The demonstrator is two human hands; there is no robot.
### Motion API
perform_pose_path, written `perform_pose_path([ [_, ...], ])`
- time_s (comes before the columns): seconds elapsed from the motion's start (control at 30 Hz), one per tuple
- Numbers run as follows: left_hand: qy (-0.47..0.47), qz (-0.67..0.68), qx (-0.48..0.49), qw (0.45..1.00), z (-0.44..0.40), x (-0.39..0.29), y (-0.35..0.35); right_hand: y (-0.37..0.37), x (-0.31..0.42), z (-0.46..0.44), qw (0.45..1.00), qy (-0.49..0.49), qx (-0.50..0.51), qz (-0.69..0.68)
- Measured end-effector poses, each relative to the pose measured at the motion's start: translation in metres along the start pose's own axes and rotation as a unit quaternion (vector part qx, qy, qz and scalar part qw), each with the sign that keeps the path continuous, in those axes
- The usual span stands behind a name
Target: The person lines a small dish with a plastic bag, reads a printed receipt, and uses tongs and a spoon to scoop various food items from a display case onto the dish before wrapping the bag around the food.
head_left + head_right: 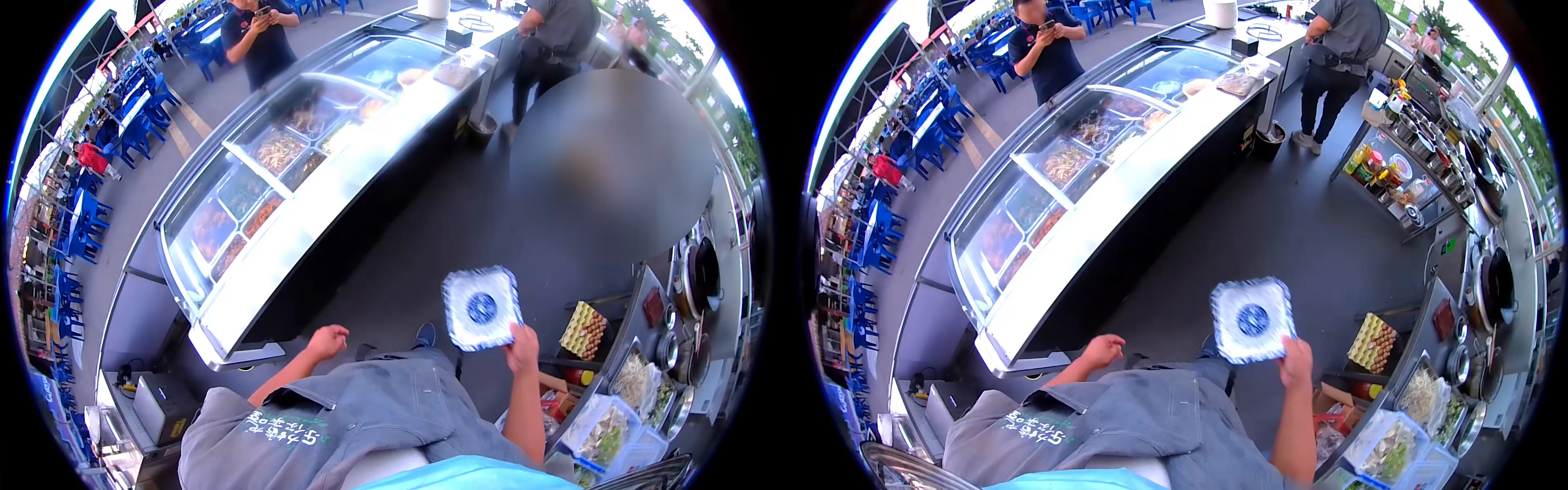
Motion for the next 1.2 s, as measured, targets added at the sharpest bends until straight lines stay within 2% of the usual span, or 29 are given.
perform_pose_path([
  [0.03,0.002,0.019,-0.017,1.000,-0.012,-0.037,-0.006,0.017,0.011,-0.033,0.999,0.007,-0.004,0.043],
  [0.1,0.002,0.062,-0.053,0.997,-0.046,-0.067,-0.015,0.061,0.036,-0.088,0.992,0.014,0.074,0.103],
  [0.13,0.002,0.086,-0.068,0.994,-0.060,-0.088,-0.023,0.095,0.053,-0.104,0.989,0.009,0.075,0.128],
  [0.27,0.001,0.177,-0.121,0.977,-0.114,-0.142,-0.063,0.191,0.066,-0.172,0.978,0.044,0.147,0.139],
  [0.37,0.020,0.330,-0.160,0.930,-0.168,-0.155,-0.098,0.242,0.070,-0.226,0.968,0.089,0.159,0.174],
  [0.43,0.042,0.419,-0.146,0.895,-0.204,-0.161,-0.122,0.274,0.082,-0.251,0.961,0.127,0.168,0.180],
  [0.5,0.056,0.536,-0.116,0.835,-0.249,-0.173,-0.144,0.302,0.111,-0.278,0.956,0.135,0.171,0.198],
  [0.53,0.052,0.552,-0.120,0.823,-0.274,-0.173,-0.154,0.314,0.125,-0.297,0.951,0.141,0.168,0.218],
  [0.6,0.069,0.621,-0.035,0.780,-0.330,-0.184,-0.175,0.334,0.155,-0.333,0.943,0.149,0.161,0.250],
  [0.63,0.061,0.628,-0.026,0.775,-0.335,-0.185,-0.183,0.337,0.159,-0.335,0.944,0.154,0.147,0.254],
  [0.7,0.086,0.573,0.009,0.815,-0.377,-0.203,-0.207,0.352,0.173,-0.378,0.925,0.156,0.192,0.287],
  [0.77,0.071,0.576,0.027,0.814,-0.417,-0.209,-0.215,0.359,0.186,-0.413,0.926,0.159,0.204,0.275],
  [0.83,0.056,0.577,0.043,0.814,-0.454,-0.217,-0.230,0.390,0.203,-0.439,0.905,0.166,0.206,0.333],
  [0.87,0.040,0.596,0.020,0.802,-0.457,-0.213,-0.229,0.398,0.209,-0.433,0.900,0.171,0.217,0.337],
  [0.9,0.071,0.601,0.016,0.796,-0.473,-0.216,-0.235,0.410,0.217,-0.453,0.904,0.170,0.210,0.331],
  [0.97,0.028,0.634,-0.017,0.772,-0.491,-0.230,-0.256,0.433,0.227,-0.486,0.846,0.120,0.284,0.435],
  [1.0,0.009,0.653,-0.013,0.757,-0.501,-0.239,-0.264,0.450,0.236,-0.495,0.845,0.132,0.284,0.433],
  [1.03,-0.010,0.655,-0.026,0.755,-0.521,-0.220,-0.263,0.468,0.245,-0.504,0.844,0.143,0.286,0.431],
  [1.1,0.022,0.689,-0.044,0.723,-0.530,-0.229,-0.278,0.485,0.247,-0.542,0.826,0.160,0.329,0.429],
  [1.17,0.108,0.609,-0.075,0.782,-0.538,-0.237,-0.291,0.510,0.253,-0.575,0.811,0.178,0.344,0.439],
  [1.2,0.099,0.599,-0.087,0.790,-0.541,-0.241,-0.292,0.517,0.253,-0.594,0.815,0.182,0.344,0.429],
])
Point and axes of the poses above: each hand's wrist, its own z-axis away from the middle knuckle, its own y-axis out of the palm, x = y × z, the point moved 4 cm from there along -z, towards the middle knuckle, and after that the axes turned 9 degrees about y, right-handed, at the moved point
